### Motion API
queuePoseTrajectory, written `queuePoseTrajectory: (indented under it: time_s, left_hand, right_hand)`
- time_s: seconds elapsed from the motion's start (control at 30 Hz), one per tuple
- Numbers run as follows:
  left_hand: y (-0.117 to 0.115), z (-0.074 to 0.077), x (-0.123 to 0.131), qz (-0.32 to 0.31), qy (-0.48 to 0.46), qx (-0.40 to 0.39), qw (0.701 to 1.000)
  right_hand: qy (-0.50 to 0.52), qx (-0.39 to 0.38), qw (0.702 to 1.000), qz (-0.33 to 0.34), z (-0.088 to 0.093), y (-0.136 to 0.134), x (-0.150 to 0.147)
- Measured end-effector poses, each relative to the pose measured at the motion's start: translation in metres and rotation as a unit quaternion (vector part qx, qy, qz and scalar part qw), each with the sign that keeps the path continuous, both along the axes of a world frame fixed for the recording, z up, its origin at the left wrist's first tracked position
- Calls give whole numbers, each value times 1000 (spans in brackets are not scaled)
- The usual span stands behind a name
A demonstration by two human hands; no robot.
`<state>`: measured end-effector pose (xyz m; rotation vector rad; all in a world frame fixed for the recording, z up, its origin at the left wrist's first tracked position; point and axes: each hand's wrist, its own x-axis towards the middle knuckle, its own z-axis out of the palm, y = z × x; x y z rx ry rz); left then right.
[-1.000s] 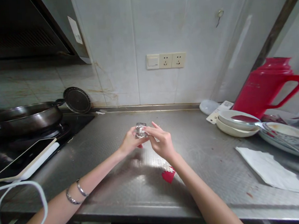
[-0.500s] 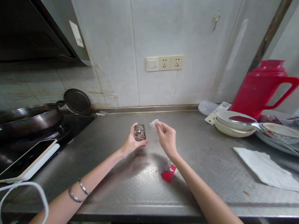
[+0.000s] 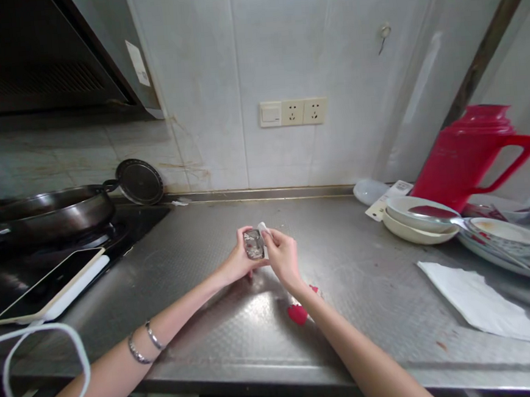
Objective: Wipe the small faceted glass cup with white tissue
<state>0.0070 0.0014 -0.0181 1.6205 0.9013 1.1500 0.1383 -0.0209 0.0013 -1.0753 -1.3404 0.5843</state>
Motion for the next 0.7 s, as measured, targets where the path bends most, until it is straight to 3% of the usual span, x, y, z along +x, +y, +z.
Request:
queuePoseTrajectory:
  time_s: [0.13,0.27,0.47,0.7]
  left_hand:
    - [-5,11,-2,-60,-21,-87,994]
    - [-11,23,-3,-79,-64,-138,985]
    - [-11,30,-1,-114,-127,-256,951]
    - [-14,32,-3,-115,-179,-341,916]
  right_hand:
    - [4,26,1000,-17,7,-10,-5]
    - [0,58,998,-19,13,-18,-11]
    - [-72,122,989,-41,5,-21,-18]
    - [-237,311,920,-13,-8,-15,-11]
